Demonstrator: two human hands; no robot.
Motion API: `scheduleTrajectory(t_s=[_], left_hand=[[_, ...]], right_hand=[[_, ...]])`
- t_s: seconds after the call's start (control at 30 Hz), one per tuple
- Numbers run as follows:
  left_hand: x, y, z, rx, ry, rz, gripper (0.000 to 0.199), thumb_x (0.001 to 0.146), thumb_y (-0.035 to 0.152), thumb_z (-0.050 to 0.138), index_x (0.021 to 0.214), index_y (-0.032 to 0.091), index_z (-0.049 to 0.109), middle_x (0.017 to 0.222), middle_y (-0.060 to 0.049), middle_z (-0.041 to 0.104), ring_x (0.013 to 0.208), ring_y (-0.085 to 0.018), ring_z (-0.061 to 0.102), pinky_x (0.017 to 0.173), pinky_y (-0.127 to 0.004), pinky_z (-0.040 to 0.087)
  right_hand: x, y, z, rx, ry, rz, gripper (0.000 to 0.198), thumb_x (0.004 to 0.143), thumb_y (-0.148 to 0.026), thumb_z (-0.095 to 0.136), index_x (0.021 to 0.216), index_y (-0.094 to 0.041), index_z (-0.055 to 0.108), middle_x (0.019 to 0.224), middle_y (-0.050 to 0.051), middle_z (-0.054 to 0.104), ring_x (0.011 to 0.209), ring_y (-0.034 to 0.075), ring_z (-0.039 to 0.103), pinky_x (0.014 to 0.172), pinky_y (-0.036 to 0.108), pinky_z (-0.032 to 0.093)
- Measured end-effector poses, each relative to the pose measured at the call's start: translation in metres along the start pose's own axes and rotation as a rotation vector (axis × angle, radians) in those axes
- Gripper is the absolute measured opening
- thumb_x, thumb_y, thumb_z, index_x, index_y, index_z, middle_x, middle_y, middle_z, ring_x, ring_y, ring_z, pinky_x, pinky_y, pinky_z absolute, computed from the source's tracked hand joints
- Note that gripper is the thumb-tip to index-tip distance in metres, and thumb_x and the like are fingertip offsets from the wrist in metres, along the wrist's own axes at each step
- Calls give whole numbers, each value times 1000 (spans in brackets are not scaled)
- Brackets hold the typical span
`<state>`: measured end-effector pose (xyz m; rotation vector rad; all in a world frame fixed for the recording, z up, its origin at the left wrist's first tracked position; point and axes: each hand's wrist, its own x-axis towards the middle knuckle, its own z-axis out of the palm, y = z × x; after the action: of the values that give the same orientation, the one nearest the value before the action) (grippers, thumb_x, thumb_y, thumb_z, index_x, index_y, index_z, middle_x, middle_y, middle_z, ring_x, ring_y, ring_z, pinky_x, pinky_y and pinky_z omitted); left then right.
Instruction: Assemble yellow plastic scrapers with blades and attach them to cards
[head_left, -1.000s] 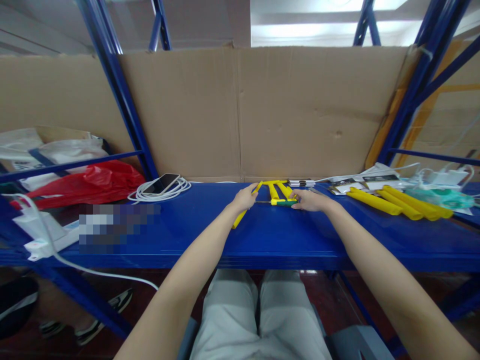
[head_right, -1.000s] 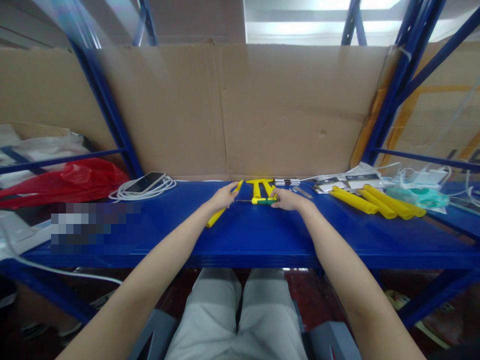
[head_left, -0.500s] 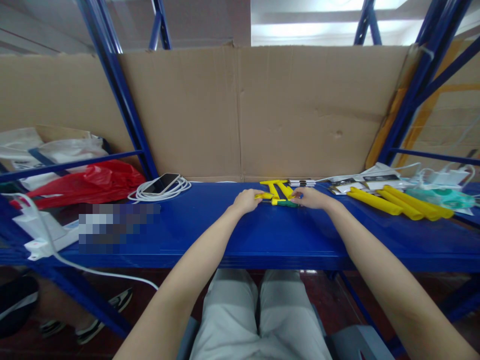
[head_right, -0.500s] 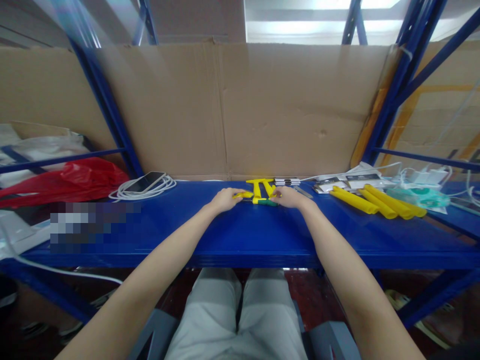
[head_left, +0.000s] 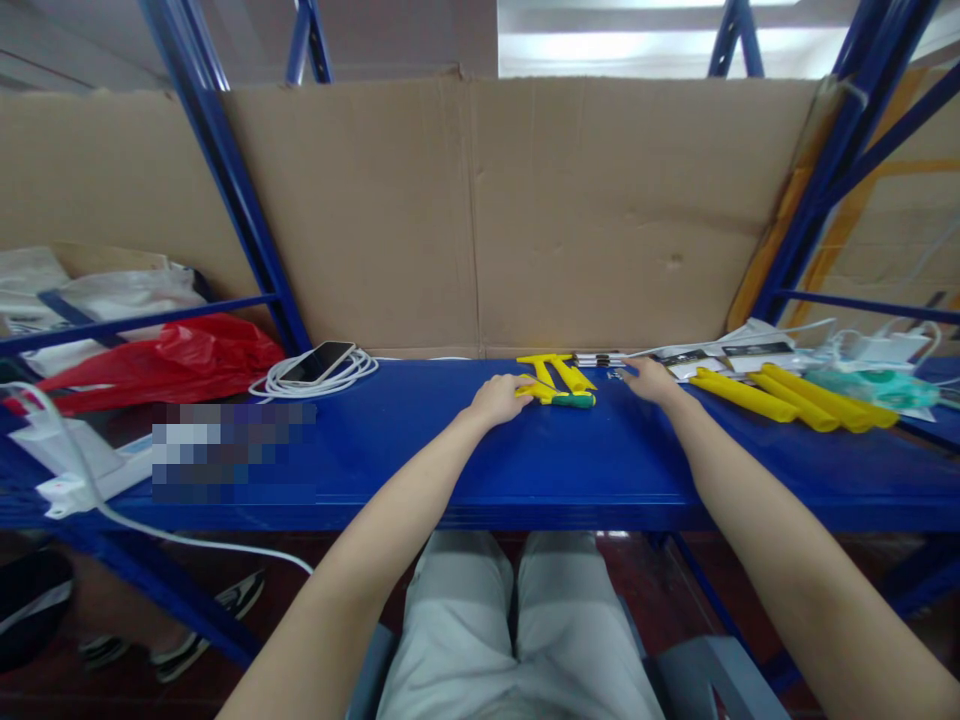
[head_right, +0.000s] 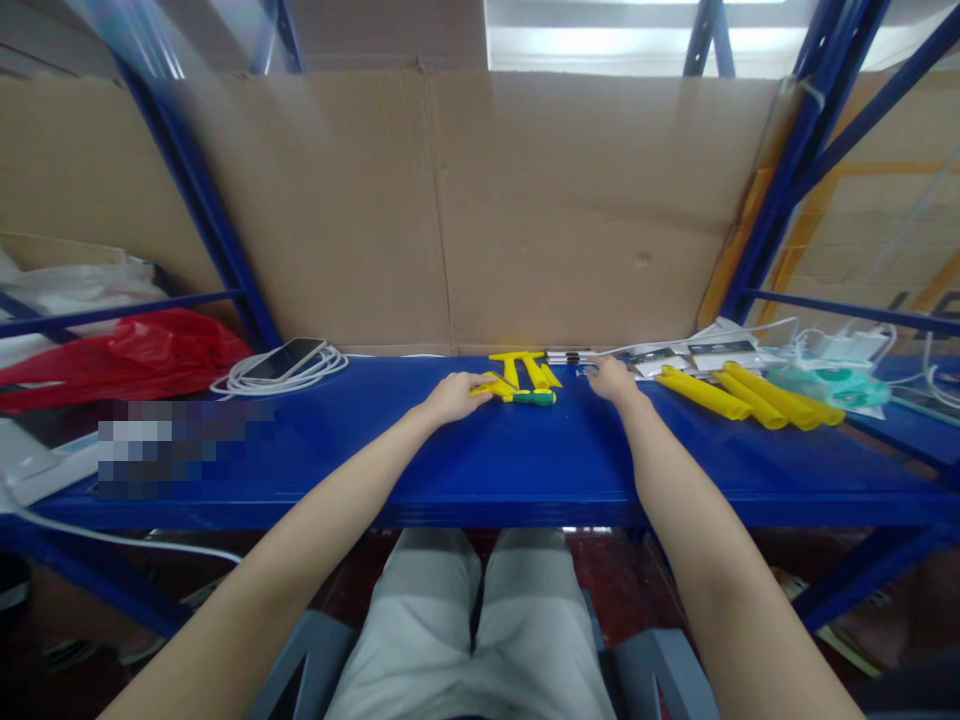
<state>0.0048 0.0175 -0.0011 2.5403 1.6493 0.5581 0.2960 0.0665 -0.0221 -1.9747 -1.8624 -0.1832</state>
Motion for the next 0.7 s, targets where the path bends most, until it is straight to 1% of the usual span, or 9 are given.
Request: scheduleTrajectory(t_s=[0.07,0.17,0.27,0.43,0.6,0.7], left_hand=[[0,1,0,7,-5,-2,39,84,33,53,122,31,59,125,0,59,111,-22,57,94,-31,43],[0,2,0,19,-16,-1,40,83,34,54,122,31,58,124,-1,60,111,-22,57,94,-32,43],[0,2,0,19,-21,8,39,84,34,53,122,30,59,123,-2,60,112,-23,57,95,-32,42],[-1,2,1,6,-16,13,38,84,34,53,121,31,59,123,-1,60,112,-22,56,95,-32,42],[0,1,2,-8,-16,14,38,83,34,54,121,31,60,124,-1,60,113,-22,56,96,-32,41],[1,-1,3,-9,-15,26,38,84,34,54,121,30,60,124,-2,59,113,-22,56,97,-32,41]], right_hand=[[1,4,5,-63,-60,49,48,83,-28,47,130,-20,50,138,12,46,124,28,44,100,43,37],[-2,2,9,-119,-139,103,51,86,-36,42,136,-27,42,147,8,31,134,32,28,103,56,28],[-4,-3,10,-116,-178,92,49,87,-40,38,136,-32,42,149,6,28,137,36,18,101,65,20],[-6,-8,12,-91,-243,100,50,89,-44,32,136,-31,42,150,8,24,138,39,10,98,71,13],[-5,-9,17,-94,-201,75,49,89,-44,31,135,-31,43,150,9,25,138,38,9,97,72,11],[-6,-12,16,-98,-219,69,50,90,-42,29,135,-29,44,151,10,23,138,38,8,97,72,9]])
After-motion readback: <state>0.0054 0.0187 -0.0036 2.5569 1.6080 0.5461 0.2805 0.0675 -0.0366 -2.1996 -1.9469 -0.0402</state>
